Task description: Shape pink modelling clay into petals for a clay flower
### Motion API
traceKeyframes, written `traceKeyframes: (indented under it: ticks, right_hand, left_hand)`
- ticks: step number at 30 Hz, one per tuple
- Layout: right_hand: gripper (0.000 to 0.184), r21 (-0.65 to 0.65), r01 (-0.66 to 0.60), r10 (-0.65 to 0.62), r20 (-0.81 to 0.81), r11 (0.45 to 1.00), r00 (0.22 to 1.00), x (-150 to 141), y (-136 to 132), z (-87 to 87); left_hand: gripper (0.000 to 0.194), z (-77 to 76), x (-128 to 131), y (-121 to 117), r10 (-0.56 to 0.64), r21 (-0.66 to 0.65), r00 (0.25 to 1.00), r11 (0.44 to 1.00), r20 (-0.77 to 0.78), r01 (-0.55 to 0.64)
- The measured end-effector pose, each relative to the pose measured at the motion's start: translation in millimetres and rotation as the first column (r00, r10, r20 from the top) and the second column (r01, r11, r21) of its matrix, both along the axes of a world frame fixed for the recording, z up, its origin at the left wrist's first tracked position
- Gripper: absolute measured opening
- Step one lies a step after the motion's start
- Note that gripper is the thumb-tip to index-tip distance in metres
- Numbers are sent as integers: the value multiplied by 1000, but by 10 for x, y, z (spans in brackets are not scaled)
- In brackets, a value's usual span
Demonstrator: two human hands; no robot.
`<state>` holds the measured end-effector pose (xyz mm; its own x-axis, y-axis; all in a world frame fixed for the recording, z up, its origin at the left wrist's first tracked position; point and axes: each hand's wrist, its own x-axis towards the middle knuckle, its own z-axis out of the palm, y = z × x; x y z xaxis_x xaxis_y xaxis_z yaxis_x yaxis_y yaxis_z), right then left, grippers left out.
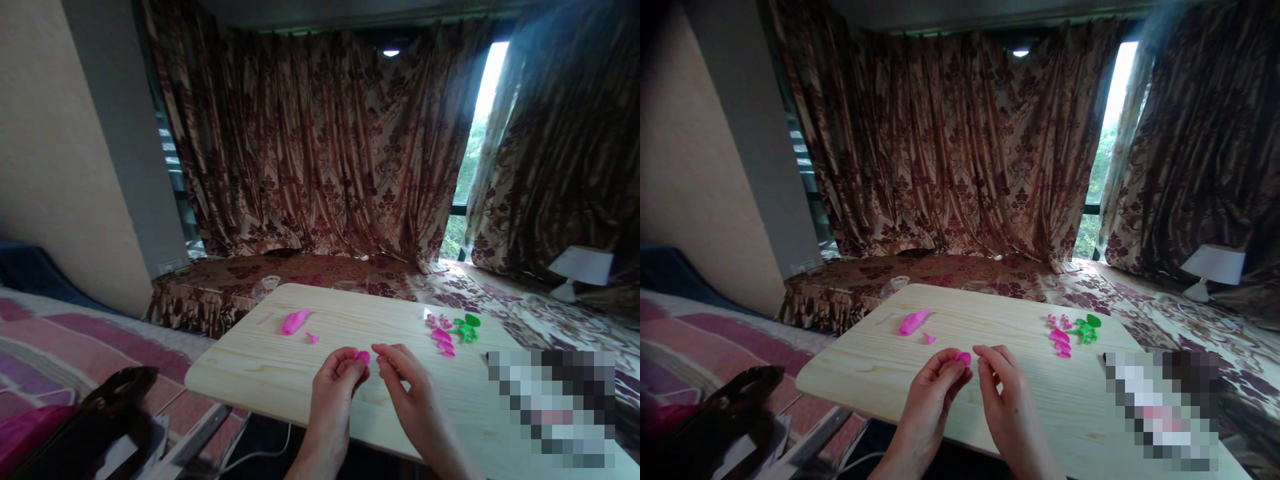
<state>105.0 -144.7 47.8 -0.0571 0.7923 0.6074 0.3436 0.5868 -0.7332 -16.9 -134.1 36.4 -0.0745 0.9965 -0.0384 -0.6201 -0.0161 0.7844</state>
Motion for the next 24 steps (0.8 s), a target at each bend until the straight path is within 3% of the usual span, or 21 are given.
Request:
traceKeyframes:
  ticks: [3,7,13,19,24]
  right_hand:
    - [16,-54,23,-22,26,998,999,-14,41,62]
    - [16,-85,37,-34,35,996,999,-60,68,120]
    - [18,-71,83,-81,22,994,996,-59,79,138]
    - [15,-63,99,-96,59,993,994,-45,70,177]
    - [17,-30,44,-42,94,999,995,-16,68,205]
  left_hand:
    - [22,33,-8,2,13,39,998,999,-68,-11]
    - [20,60,-16,12,-2,83,989,996,-151,15]
    - [32,102,-27,0,-72,34,994,997,-82,75]
    - [25,82,-77,17,-44,103,945,991,-324,81]
    - [23,109,-101,20,-28,105,918,992,-396,76]
